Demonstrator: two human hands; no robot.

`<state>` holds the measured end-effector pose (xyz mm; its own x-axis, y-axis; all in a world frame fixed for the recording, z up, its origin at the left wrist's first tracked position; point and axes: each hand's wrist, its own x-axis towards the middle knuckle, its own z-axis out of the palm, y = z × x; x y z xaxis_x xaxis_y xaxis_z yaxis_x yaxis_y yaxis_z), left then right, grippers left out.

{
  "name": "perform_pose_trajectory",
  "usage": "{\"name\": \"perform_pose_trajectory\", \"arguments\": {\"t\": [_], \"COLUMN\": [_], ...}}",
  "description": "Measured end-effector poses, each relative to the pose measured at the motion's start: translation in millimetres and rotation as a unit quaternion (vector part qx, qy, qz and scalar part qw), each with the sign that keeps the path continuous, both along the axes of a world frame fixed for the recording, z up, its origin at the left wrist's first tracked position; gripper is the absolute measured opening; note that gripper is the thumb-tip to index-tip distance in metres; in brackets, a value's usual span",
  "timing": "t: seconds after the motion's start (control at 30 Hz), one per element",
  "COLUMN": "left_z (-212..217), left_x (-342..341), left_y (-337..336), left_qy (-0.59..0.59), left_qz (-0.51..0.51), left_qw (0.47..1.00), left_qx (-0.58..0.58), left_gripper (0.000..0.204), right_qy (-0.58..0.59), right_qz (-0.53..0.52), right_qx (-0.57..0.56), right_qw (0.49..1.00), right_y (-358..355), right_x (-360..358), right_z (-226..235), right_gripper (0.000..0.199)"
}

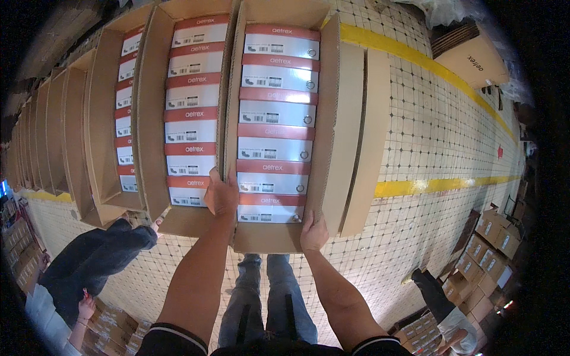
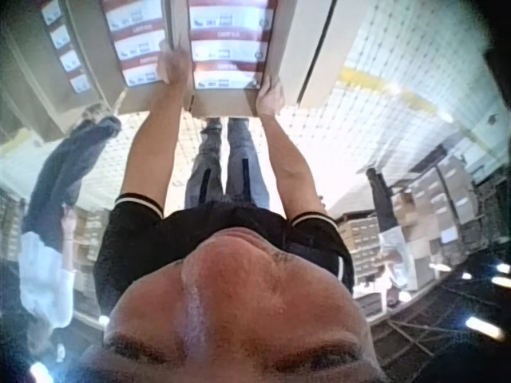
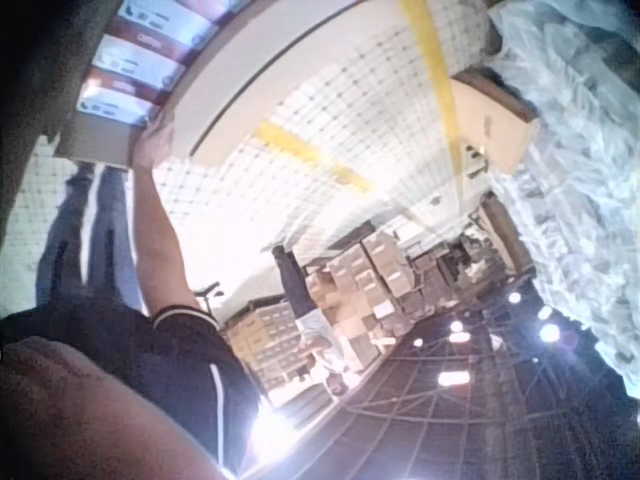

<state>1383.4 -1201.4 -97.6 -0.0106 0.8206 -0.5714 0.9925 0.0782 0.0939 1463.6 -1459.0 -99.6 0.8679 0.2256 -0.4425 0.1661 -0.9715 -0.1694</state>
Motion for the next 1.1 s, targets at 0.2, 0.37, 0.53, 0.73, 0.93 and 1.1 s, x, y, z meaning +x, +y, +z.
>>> {"name": "perform_pose_trajectory", "arguments": {"t": [0.2,0.37,0.53,0.73,0.93,1.1], "left_z": [-1,-4,1,3,22,74], "left_x": [-1,-5,-6,-8,-5,1], "left_y": [0,-5,-7,-19,-27,-165], "left_qy": [0.008,-0.016,-0.039,-0.087,-0.199,-0.424], "left_qz": [-0.018,-0.030,-0.046,-0.051,-0.020,-0.190], "left_qw": [1.000,0.999,0.997,0.990,0.972,0.878], "left_qx": [0.007,0.030,0.044,0.094,0.120,0.116], "left_gripper": [0.048,0.046,0.043,0.046,0.055,0.051], "right_qy": [-0.008,-0.004,-0.020,-0.014,0.094,0.025], "right_qz": [-0.013,-0.025,0.003,-0.016,-0.020,-0.009], "right_qx": [0.023,0.014,0.015,0.051,0.140,0.129], "right_qw": [1.000,1.000,1.000,0.998,0.986,0.991], "right_y": [-4,-2,-2,2,-27,-121], "right_x": [-3,-1,-3,-3,20,44], "right_z": [-2,1,2,11,30,36], "right_gripper": [0.036,0.034,0.032,0.035,0.040,0.068]}}
